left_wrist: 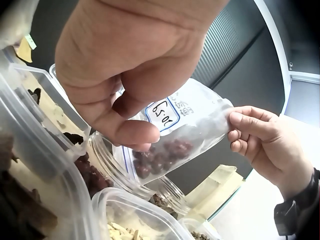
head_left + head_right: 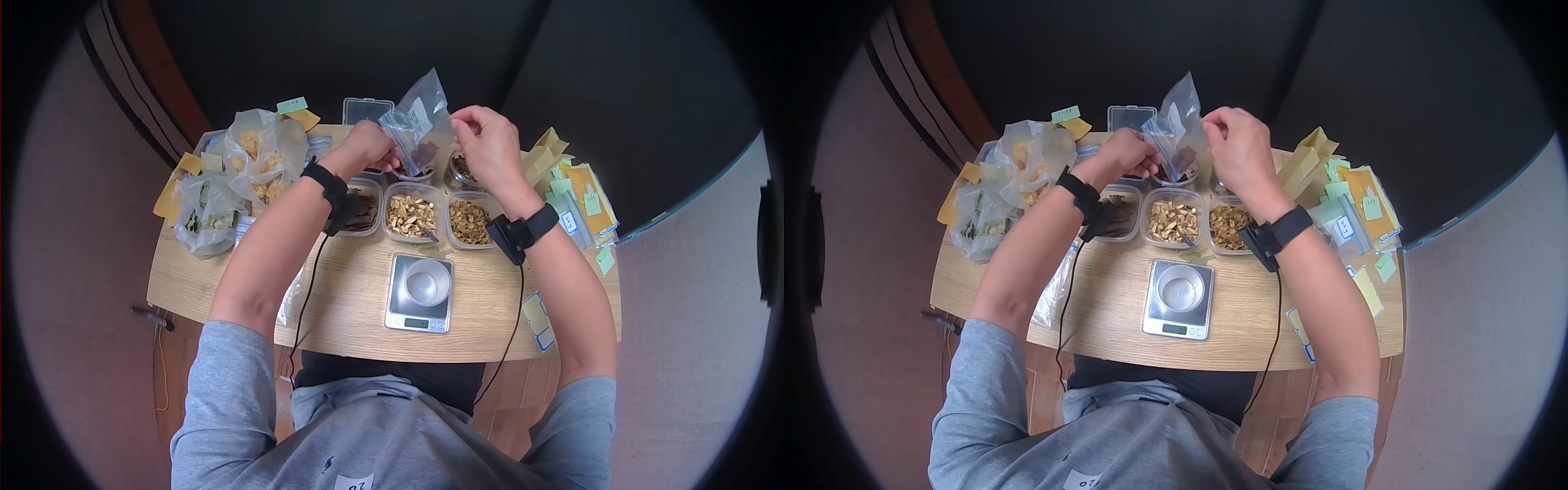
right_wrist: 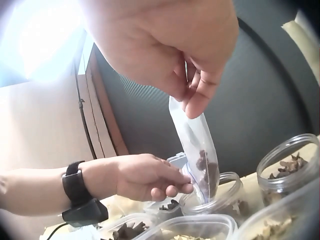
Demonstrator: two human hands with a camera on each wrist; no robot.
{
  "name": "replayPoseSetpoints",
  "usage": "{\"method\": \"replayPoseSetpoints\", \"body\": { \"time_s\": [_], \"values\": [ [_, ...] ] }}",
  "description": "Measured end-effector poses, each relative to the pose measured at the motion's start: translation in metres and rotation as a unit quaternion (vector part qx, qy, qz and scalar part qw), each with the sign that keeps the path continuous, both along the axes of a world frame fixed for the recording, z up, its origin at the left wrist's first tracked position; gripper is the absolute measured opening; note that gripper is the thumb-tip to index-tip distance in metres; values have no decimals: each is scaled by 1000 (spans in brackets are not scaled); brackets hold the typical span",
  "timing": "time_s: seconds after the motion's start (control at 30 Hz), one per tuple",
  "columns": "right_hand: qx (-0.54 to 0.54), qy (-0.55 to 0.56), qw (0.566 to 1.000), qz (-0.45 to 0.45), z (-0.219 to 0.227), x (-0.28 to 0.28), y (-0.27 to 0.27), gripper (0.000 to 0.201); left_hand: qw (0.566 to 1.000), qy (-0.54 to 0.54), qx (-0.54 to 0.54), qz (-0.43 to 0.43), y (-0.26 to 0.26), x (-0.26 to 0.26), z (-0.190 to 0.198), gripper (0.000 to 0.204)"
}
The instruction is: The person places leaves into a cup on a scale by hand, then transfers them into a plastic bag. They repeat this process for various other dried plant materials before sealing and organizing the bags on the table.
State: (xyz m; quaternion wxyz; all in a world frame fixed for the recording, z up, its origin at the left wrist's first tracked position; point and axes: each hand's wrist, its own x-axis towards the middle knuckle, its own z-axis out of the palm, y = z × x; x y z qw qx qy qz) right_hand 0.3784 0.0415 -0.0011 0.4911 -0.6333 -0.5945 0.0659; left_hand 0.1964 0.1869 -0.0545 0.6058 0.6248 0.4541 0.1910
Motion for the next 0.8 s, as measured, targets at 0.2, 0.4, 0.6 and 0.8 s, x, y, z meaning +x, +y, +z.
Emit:
{"method": "replayPoseSetpoints", "body": {
  "time_s": [0.2,0.4,0.6,0.8],
  "values": [
    [18,-40,998,-48,11,-7,-6,14,1000,5,1,0,-3,-2,0,16],
    [-49,48,997,-34,16,-8,-10,14,1000,2,-1,5,-3,1,2,17],
    [-2,67,998,20,6,-7,-3,12,1000,7,-8,-9,-3,2,4,17],
    [-25,30,999,24,2,-8,-4,17,1000,-10,-20,3,-8,-2,7,17]
  ]
}}
